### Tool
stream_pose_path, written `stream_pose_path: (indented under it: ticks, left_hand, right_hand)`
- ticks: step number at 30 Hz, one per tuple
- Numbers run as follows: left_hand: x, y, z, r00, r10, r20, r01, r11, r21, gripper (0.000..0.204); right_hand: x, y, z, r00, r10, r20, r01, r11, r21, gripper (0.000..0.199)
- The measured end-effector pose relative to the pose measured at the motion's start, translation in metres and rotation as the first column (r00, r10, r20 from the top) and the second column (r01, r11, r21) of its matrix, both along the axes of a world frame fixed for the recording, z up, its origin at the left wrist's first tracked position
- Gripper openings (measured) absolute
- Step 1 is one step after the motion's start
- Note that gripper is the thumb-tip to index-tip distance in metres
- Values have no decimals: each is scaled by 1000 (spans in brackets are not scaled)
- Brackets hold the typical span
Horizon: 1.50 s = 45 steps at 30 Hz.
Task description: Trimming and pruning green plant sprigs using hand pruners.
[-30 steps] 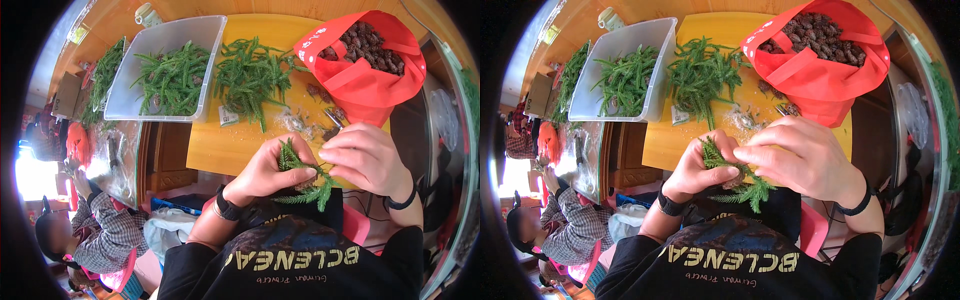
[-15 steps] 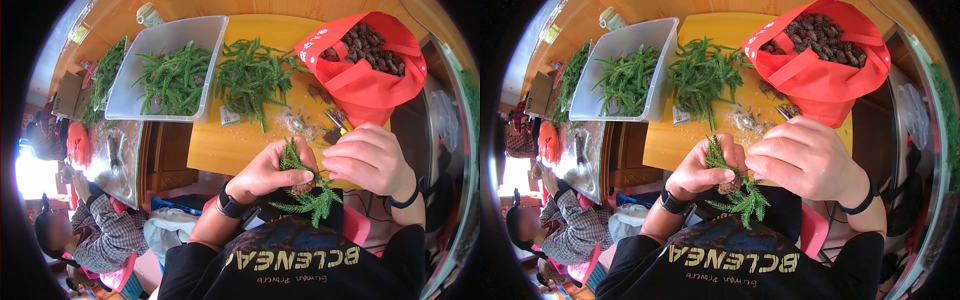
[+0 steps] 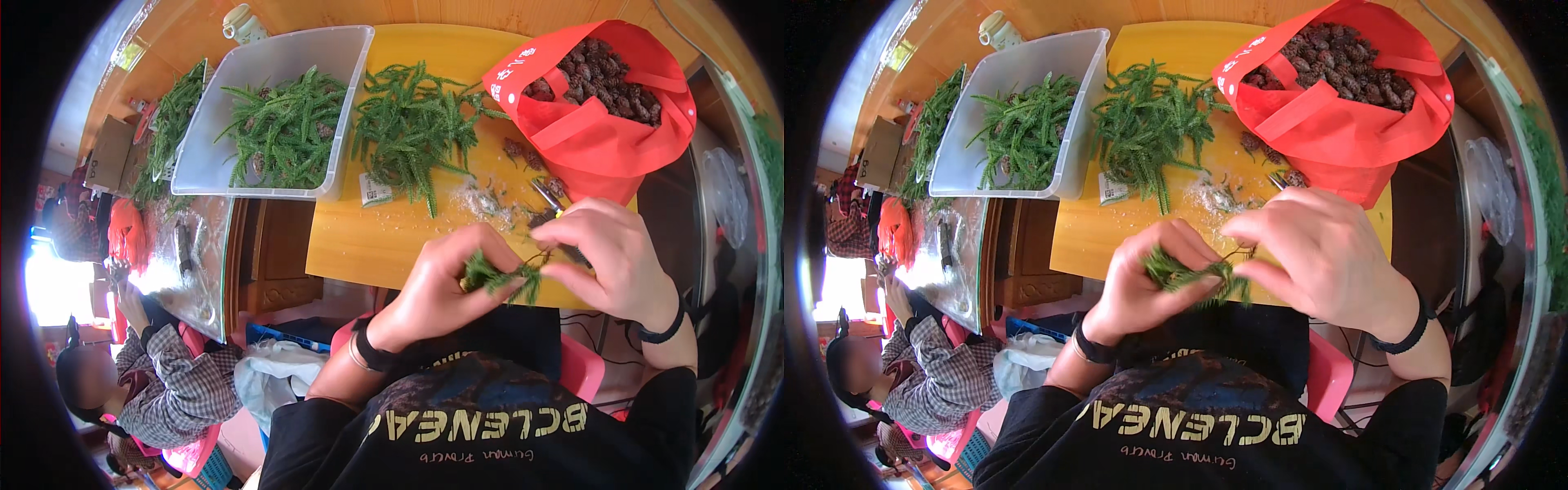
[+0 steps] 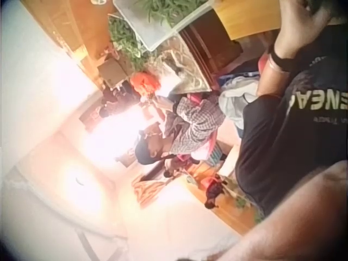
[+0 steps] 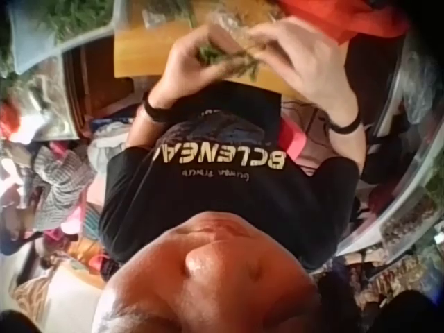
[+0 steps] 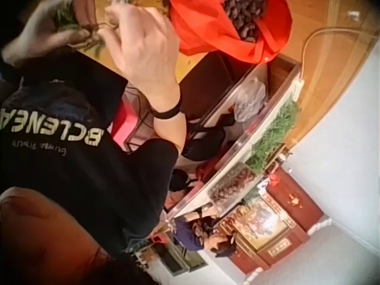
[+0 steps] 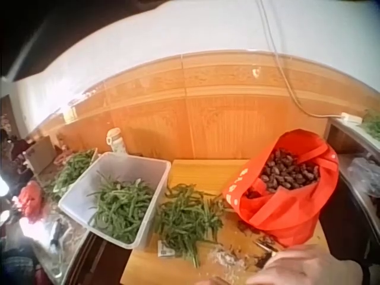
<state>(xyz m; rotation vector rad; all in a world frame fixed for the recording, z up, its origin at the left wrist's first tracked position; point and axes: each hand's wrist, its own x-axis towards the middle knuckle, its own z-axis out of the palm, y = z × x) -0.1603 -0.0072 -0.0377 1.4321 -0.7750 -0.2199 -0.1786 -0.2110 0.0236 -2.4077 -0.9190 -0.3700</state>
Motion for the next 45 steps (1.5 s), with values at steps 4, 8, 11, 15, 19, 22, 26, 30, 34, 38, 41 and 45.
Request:
stream_pose_path:
  ticks: [4, 8, 11, 15, 19, 22, 26, 30, 34, 38, 41, 45]
  left_hand:
    - [3, 5, -5, 892, -212, -400, 117, 962, -248, 16]
    - [1, 4, -4, 770, -347, -536, 142, 912, -386, 18]
    - [2, 6, -7, 688, -435, -580, 177, 876, -448, 16]
    - [3, 4, -7, 695, -443, -566, 200, 875, -440, 16]
    - [6, -2, -7, 992, -88, -95, 72, 984, -161, 19]
    - [9, -2, -6, 821, 148, 552, -183, 983, 9, 22]
    - [9, 0, -7, 957, 82, 279, -72, 996, -47, 21]
    - [10, 6, -8, 918, -216, -333, 124, 954, -275, 17]
    - [9, 4, -13, 833, -357, -423, 187, 900, -393, 16]
    - [8, 5, -12, 854, -305, -422, 160, 925, -345, 18]
    - [11, -1, -10, 940, 96, 328, -100, 995, -4, 20]
    - [5, -3, -9, 829, 156, 536, -209, 977, 39, 23]
  right_hand:
    - [-1, 4, 7, 992, 103, 72, -103, 995, -4, 27]
    - [4, -1, 5, 958, 210, 197, -201, 977, -68, 26]
    - [4, 0, 7, 945, 226, 237, -215, 974, -75, 25]
    - [4, 0, 8, 950, 228, 214, -220, 973, -63, 20]
    - [2, 4, 10, 995, 47, 90, -36, 993, -114, 16]
    - [1, 4, -1, 993, -79, -86, 78, 997, -15, 16]
    - [2, 5, -1, 996, -23, -91, 31, 995, 94, 20]
    - [6, 5, 4, 991, 93, 96, -92, 996, -8, 24]
    - [8, 2, 5, 959, 195, 206, -177, 979, -106, 25]
    - [4, 3, 10, 986, 103, 132, -84, 986, -141, 18]
    - [4, 3, 10, 998, -39, -56, 31, 989, -145, 15]
    - [4, -1, 1, 956, -65, -285, 66, 998, -9, 13]
